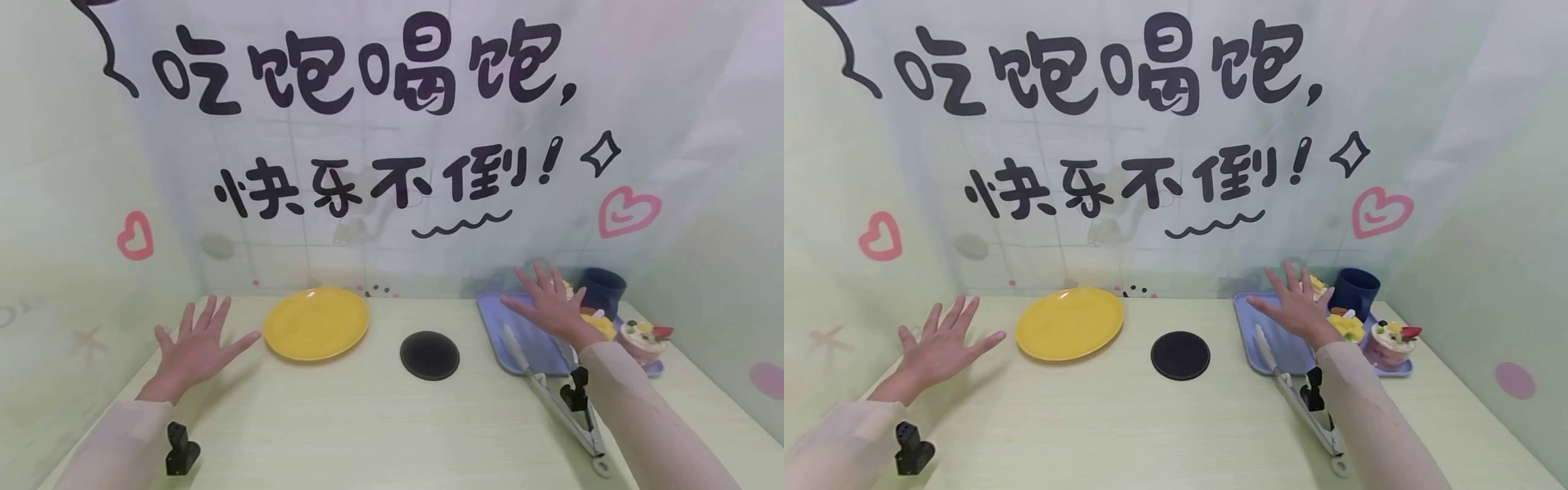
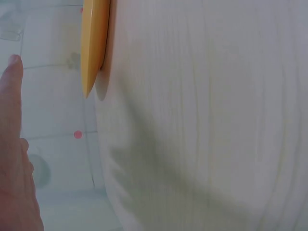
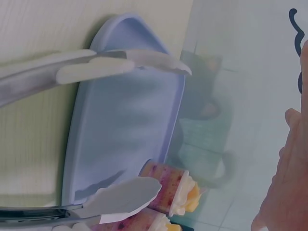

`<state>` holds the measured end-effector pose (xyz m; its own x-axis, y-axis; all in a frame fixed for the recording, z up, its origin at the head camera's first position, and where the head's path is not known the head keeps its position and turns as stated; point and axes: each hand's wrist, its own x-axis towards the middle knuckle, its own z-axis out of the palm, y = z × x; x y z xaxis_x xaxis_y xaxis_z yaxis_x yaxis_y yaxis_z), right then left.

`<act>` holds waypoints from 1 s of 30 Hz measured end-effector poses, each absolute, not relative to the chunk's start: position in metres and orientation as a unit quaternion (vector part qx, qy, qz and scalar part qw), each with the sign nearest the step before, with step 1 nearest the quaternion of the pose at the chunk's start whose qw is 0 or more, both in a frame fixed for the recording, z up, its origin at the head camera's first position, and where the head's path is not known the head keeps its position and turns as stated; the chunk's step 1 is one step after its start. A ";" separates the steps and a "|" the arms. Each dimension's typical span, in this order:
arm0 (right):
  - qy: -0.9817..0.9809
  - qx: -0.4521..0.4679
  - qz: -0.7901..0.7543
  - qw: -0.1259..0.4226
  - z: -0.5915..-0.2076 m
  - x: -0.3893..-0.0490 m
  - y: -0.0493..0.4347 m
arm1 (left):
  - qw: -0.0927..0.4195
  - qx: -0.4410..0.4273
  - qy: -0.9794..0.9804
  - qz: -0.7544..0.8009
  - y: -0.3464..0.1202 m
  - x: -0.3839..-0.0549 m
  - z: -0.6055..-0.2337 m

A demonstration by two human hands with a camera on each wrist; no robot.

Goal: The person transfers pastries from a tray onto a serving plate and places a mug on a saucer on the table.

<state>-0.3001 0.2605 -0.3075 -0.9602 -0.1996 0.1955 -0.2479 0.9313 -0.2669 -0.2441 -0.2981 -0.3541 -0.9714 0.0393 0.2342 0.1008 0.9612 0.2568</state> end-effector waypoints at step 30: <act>-0.937 0.191 0.262 0.127 -0.301 -0.281 0.275 | 0.085 -0.043 -0.941 -0.324 -0.274 -0.277 -0.362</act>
